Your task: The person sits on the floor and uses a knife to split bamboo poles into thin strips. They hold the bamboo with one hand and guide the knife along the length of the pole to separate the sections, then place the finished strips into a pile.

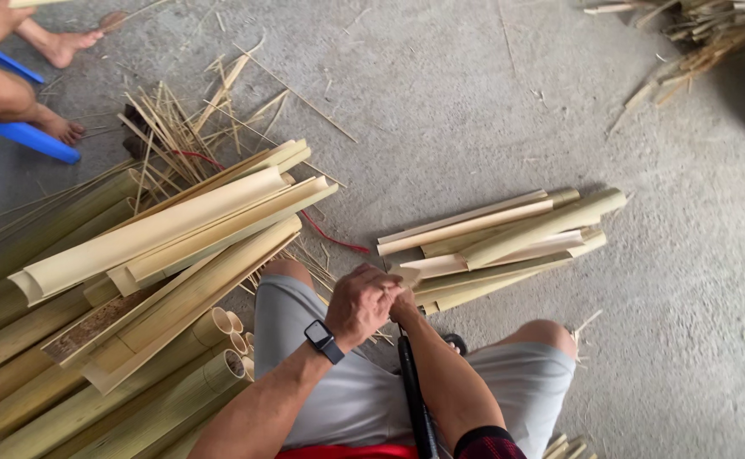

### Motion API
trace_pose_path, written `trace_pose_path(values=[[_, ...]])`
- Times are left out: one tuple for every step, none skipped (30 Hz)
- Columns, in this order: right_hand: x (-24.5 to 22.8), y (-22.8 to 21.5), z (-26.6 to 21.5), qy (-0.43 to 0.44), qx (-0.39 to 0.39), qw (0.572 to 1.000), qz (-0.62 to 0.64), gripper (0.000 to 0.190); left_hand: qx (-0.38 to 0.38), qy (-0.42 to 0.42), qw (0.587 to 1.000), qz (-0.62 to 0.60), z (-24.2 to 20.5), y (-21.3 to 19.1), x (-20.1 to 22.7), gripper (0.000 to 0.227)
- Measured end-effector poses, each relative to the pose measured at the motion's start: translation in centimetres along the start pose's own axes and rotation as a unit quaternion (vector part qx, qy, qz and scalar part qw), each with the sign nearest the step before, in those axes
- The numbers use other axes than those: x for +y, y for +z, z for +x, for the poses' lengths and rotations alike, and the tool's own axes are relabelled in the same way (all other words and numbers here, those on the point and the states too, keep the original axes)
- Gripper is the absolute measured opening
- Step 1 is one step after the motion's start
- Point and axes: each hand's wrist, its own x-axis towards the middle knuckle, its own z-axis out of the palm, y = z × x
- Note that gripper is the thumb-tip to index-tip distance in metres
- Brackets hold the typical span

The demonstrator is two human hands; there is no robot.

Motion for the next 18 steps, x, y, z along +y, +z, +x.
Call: trace_pose_path(values=[[-1.4,-0.3,-0.6,0.015,0.043,0.990,-0.133,0.019,-0.003,0.010,1.000,-0.004,0.0,0.0,0.0,0.005],[-2.4,-1.2,-0.7,0.030,0.073,0.974,-0.214,0.018,-0.006,0.019,1.000,-0.008,-0.1,0.0,0.2,0.004],[-3.0,-2.0,-0.5,0.031,0.069,0.975,-0.211,0.017,-0.010,0.030,0.999,-0.013,-0.2,0.0,0.3,0.003],[-3.4,-2.7,-0.2,0.031,0.065,0.974,-0.213,0.017,-0.016,0.014,1.000,-0.005,-0.2,0.0,0.3,0.003],[-3.3,-3.2,0.0,0.029,0.057,0.977,-0.202,0.016,-0.020,-0.003,1.000,0.001,-0.2,0.1,0.3,0.003],[-3.1,-3.7,0.4,0.024,0.051,0.981,-0.187,0.016,-0.025,-0.021,0.999,0.006,-0.2,0.2,0.3,0.004],[-2.8,-4.0,0.7,0.022,0.047,0.983,-0.175,0.015,-0.019,-0.013,1.000,0.001,-0.1,0.4,0.1,0.003],[-2.3,-4.2,1.1,0.019,0.041,0.985,-0.164,0.014,-0.014,-0.005,1.000,-0.005,0.0,0.6,-0.1,0.002],[-2.1,-4.1,1.1,0.019,0.038,0.987,-0.156,0.014,-0.010,0.002,1.000,-0.010,0.0,0.8,-0.2,0.002],[-1.9,-4.1,1.1,0.019,0.035,0.988,-0.150,0.013,-0.009,-0.006,1.000,-0.002,0.2,1.2,-0.3,0.002],[-2.0,-3.9,1.0,0.021,0.028,0.989,-0.141,0.013,-0.013,-0.012,1.000,0.006,0.3,1.5,-0.5,0.003],[-2.1,-3.8,1.0,0.023,0.023,0.991,-0.132,0.012,-0.016,-0.019,1.000,0.014,0.3,1.5,-0.7,0.004],[-1.8,-3.7,1.0,0.024,0.020,0.992,-0.123,0.012,-0.016,-0.022,1.000,0.012,0.4,1.6,-0.9,0.004],[-1.3,-3.6,1.3,0.027,0.016,0.993,-0.112,0.011,-0.017,-0.025,1.000,0.009,0.6,1.6,-1.1,0.004],[-1.0,-3.5,1.6,0.028,0.014,0.994,-0.106,0.011,-0.016,-0.028,0.999,0.007,0.7,1.7,-1.3,0.004],[-0.7,-3.4,1.6,0.029,0.012,0.994,-0.102,0.010,-0.041,-0.037,0.998,0.010,0.7,2.2,-1.2,0.004],[-0.8,-3.3,1.8,0.030,0.010,0.995,-0.093,0.010,-0.066,-0.046,0.997,0.015,0.9,2.7,-0.9,0.003],[-0.9,-3.2,1.9,0.030,0.007,0.996,-0.082,0.009,-0.092,-0.055,0.994,0.020,1.1,2.9,-0.8,0.003]])
